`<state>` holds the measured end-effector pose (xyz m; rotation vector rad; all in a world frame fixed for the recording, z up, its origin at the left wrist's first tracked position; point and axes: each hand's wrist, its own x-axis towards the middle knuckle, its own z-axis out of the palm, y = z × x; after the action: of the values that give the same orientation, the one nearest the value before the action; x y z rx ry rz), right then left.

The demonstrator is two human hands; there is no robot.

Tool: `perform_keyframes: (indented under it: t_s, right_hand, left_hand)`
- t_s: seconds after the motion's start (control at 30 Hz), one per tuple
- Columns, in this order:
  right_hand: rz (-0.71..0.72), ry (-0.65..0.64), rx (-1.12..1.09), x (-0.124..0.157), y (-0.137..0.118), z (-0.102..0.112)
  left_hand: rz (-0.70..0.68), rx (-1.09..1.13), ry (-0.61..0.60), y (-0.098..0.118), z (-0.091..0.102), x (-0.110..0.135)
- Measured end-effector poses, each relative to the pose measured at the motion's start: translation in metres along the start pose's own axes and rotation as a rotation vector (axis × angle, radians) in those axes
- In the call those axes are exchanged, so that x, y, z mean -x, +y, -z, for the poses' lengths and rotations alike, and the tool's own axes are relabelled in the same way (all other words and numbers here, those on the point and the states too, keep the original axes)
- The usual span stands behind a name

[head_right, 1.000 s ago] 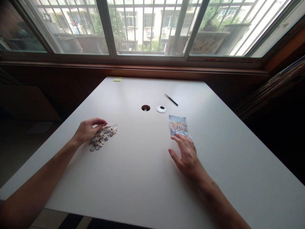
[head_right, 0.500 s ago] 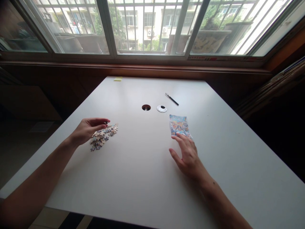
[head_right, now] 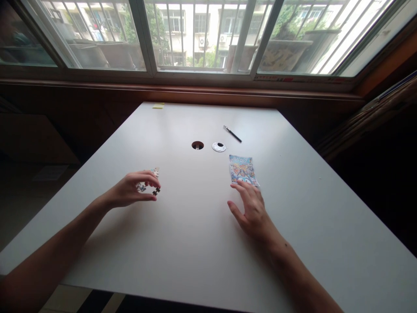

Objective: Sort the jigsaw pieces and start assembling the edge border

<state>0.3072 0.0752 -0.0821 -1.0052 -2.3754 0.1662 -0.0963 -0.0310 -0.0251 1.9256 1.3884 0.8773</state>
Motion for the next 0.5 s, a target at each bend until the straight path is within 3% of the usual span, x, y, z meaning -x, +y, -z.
perform_keyframes:
  t_s: [0.13,0.27,0.4,0.5]
  right_hand:
    - [0.007,0.001,0.001,-0.001,-0.001,0.0]
    - [0.014,0.001,-0.011,-0.001,-0.002,0.0]
    - [0.011,-0.007,-0.013,-0.002,-0.002,0.0]
    - [0.003,-0.017,-0.013,-0.001,-0.003,0.0]
  left_hand:
    - [-0.148,-0.195,-0.113,0.003,-0.022,-0.005]
    - [-0.199,-0.252,-0.177,-0.003,-0.031,-0.006]
    - [-0.177,-0.271,-0.166,0.001,-0.027,-0.004]
    - [-0.138,-0.338,-0.103,0.002,-0.013,-0.002]
